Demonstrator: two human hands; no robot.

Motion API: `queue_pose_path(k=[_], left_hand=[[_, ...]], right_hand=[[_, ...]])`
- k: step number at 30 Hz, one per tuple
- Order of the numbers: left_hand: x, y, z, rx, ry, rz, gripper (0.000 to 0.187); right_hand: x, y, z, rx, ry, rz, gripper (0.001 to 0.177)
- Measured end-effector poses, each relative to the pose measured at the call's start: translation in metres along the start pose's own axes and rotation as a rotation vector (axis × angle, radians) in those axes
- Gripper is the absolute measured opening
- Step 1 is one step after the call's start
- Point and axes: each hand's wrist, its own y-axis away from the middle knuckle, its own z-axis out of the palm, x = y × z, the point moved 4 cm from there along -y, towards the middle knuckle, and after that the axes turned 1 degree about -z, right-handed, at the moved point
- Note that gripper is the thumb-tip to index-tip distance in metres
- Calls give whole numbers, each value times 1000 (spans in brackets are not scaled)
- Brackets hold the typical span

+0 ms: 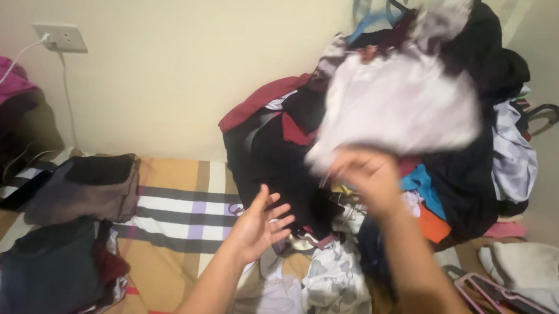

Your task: The person sits on a bed and folds various garments one by one, including a dark gray top, a light purple floral top, a black long-sleeved shirt, and a dark blue top. The folded items are stacked on the bed.

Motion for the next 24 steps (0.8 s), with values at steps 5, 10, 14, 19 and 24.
queue_pose_path(k=[5, 10, 14, 19, 24], left_hand=[[-25, -3, -12, -302, 201, 110, 55], [-66, -18, -89, 86, -164, 194, 31], [-120, -6, -141, 346, -412, 146, 30], [-161, 26, -158, 362, -368, 224, 41], [-171, 67, -144, 113, -442, -33, 43]], right_hand=[[8, 90, 132, -757, -276, 334, 25], [95, 102, 139, -678, 574, 341, 33], [208, 122, 85, 58, -34, 906, 44], [325, 183, 75, 231, -399, 1077, 36], [372, 194, 100, 393, -777, 910, 28]])
